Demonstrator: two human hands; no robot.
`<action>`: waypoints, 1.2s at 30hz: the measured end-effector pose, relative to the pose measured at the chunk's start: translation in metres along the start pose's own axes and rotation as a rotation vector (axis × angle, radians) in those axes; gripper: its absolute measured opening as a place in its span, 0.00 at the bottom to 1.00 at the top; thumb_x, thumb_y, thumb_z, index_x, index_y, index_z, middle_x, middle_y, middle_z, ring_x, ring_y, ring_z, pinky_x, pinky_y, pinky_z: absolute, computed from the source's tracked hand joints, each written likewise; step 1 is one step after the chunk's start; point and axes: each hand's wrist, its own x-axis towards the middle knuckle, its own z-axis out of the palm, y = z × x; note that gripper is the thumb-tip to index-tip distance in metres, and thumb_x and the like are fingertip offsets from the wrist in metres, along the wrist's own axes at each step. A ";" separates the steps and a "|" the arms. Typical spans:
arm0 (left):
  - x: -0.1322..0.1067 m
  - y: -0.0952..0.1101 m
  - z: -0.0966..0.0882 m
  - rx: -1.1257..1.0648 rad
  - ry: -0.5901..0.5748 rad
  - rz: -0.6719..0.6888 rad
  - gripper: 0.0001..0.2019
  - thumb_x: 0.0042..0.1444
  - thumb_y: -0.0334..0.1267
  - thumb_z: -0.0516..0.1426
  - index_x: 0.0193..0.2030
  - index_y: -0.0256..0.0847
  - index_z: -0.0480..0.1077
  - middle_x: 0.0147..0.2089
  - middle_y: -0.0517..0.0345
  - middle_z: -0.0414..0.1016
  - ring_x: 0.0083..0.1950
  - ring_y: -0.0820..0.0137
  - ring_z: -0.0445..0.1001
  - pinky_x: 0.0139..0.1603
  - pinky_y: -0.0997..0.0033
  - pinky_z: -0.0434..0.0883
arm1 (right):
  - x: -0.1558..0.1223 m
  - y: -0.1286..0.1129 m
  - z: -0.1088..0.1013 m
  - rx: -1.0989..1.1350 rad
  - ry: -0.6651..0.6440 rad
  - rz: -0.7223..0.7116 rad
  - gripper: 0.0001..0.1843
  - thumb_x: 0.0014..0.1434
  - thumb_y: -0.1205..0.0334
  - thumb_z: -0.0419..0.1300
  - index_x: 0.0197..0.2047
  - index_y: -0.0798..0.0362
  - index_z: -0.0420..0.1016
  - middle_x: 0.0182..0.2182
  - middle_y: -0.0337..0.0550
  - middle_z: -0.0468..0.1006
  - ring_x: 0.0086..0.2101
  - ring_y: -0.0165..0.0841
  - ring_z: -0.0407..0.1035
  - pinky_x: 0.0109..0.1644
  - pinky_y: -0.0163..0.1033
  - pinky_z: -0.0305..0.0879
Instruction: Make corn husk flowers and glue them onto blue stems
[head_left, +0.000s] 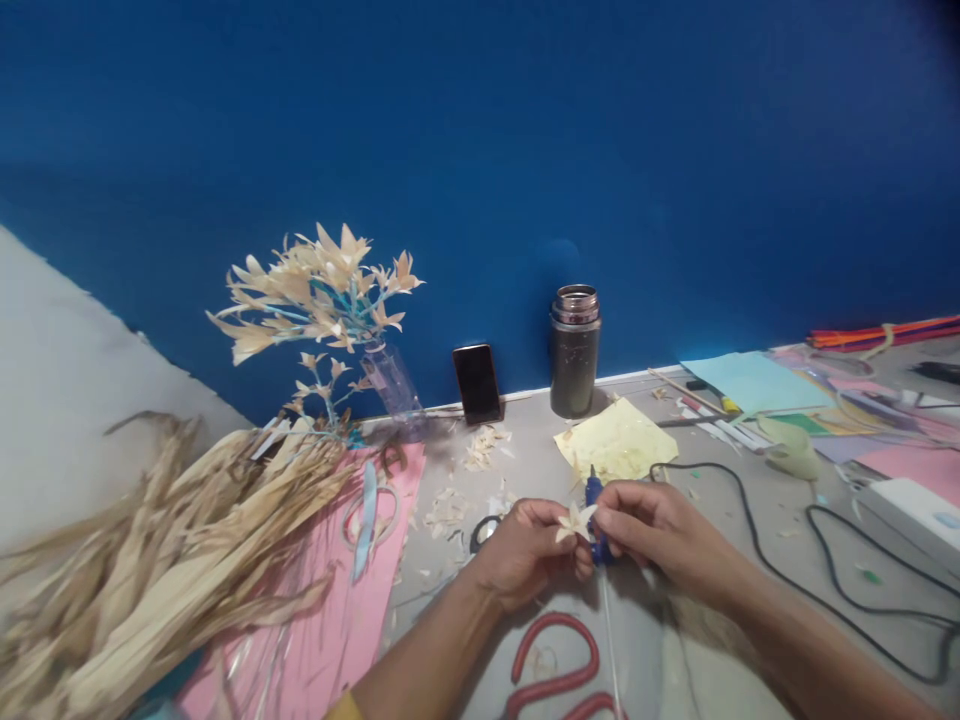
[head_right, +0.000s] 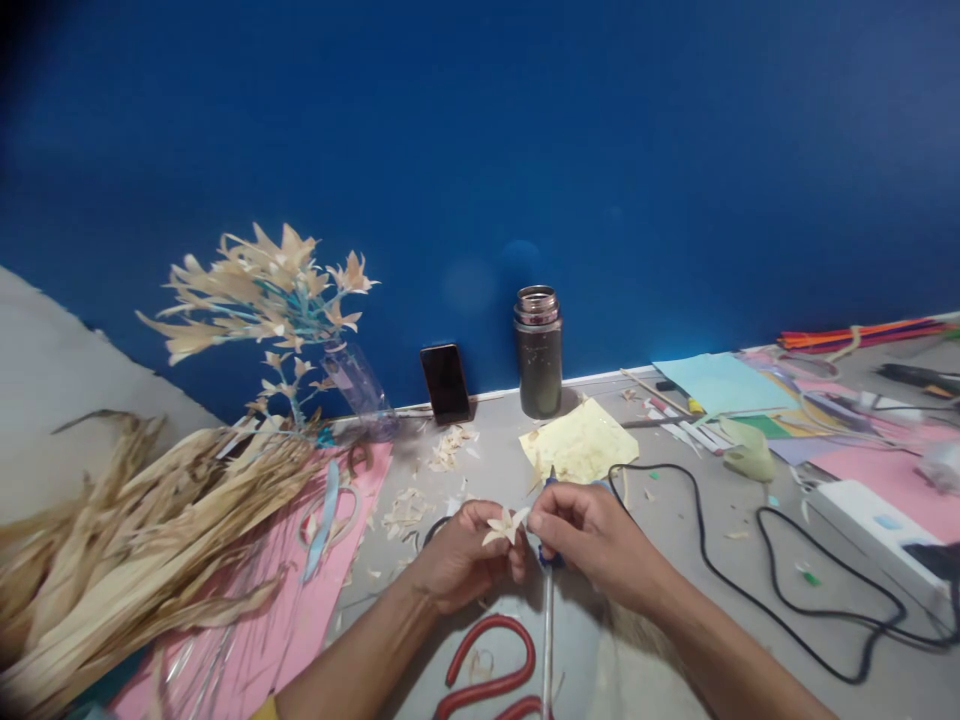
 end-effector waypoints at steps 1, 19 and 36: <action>0.000 0.000 0.000 -0.028 -0.007 0.001 0.21 0.32 0.45 0.76 0.24 0.33 0.75 0.22 0.54 0.76 0.22 0.71 0.73 0.29 0.71 0.69 | 0.000 0.001 0.000 -0.001 0.008 0.000 0.19 0.59 0.48 0.61 0.26 0.54 0.71 0.22 0.38 0.72 0.24 0.28 0.60 0.28 0.35 0.53; 0.005 -0.008 0.002 -0.048 -0.030 0.020 0.21 0.40 0.46 0.74 0.28 0.32 0.73 0.22 0.58 0.72 0.22 0.75 0.70 0.24 0.76 0.66 | -0.001 0.002 0.013 -0.017 0.084 -0.055 0.11 0.61 0.53 0.60 0.38 0.53 0.73 0.27 0.45 0.83 0.28 0.37 0.76 0.35 0.40 0.70; 0.003 -0.005 0.009 0.122 0.104 0.148 0.21 0.43 0.50 0.72 0.27 0.35 0.71 0.21 0.58 0.73 0.22 0.76 0.69 0.27 0.76 0.62 | 0.001 0.011 0.010 -0.409 0.248 -0.176 0.11 0.59 0.55 0.58 0.38 0.50 0.78 0.25 0.38 0.78 0.24 0.33 0.69 0.28 0.36 0.64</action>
